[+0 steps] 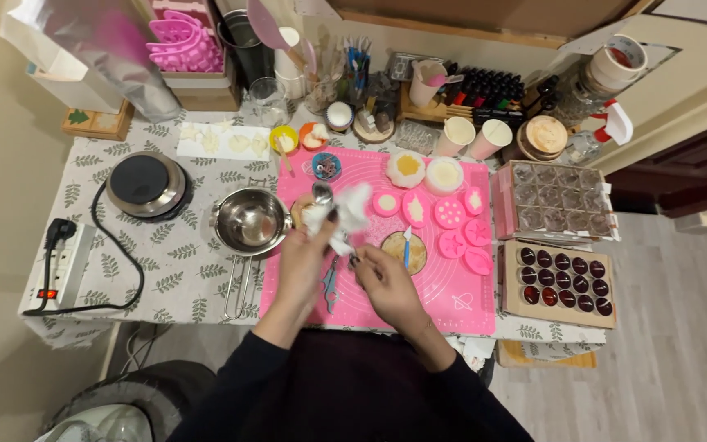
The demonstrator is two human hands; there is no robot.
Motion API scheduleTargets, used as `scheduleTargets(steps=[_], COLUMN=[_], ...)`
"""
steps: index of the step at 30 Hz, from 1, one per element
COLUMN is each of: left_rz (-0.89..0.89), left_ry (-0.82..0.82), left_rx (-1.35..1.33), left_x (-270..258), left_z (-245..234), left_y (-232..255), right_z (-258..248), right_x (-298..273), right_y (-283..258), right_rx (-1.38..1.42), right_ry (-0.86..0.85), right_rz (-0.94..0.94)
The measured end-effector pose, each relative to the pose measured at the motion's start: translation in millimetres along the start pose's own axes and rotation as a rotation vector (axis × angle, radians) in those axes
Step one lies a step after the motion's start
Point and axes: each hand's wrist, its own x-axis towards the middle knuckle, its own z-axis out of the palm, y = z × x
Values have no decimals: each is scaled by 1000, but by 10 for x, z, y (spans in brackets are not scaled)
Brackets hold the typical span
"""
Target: The person is pouring melted wax from a small pot into small molds using a spoon.
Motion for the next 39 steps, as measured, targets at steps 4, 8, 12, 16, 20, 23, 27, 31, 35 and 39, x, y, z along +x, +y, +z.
scheduleTargets(steps=[4, 8, 12, 16, 20, 23, 27, 31, 35, 39], left_rz=[90, 159, 348, 274, 613, 737, 508, 406, 381, 318], left_ry=[58, 55, 101, 205, 345, 477, 591, 506, 408, 462], left_rx=[-25, 247, 533, 793, 1223, 1251, 841, 376, 93, 123], left_x=[14, 22, 68, 65, 202, 119, -59, -31, -18, 33], left_z=[-152, -378, -586, -575, -992, -1155, -1155, -1246, -1160, -1359], left_y=[339, 246, 93, 177, 187, 536, 900, 947, 1007, 995], right_z=[84, 202, 116, 12, -199, -502, -912, -1190, -1671, -2222], right_x=[-100, -109, -81, -89, -137, -88, 139, 557, 934, 1169], right_y=[19, -149, -199, -329, -473, -278, 171, 339, 244, 74], right_rx=[12, -244, -261, -244, -490, -544, -254, -351, -610, -928], right_ry=[-80, -85, -163, -181, -105, 13, 254, 319, 540, 843], right_rz=[-41, 23, -7, -47, 7, -27, 117, 150, 26, -125])
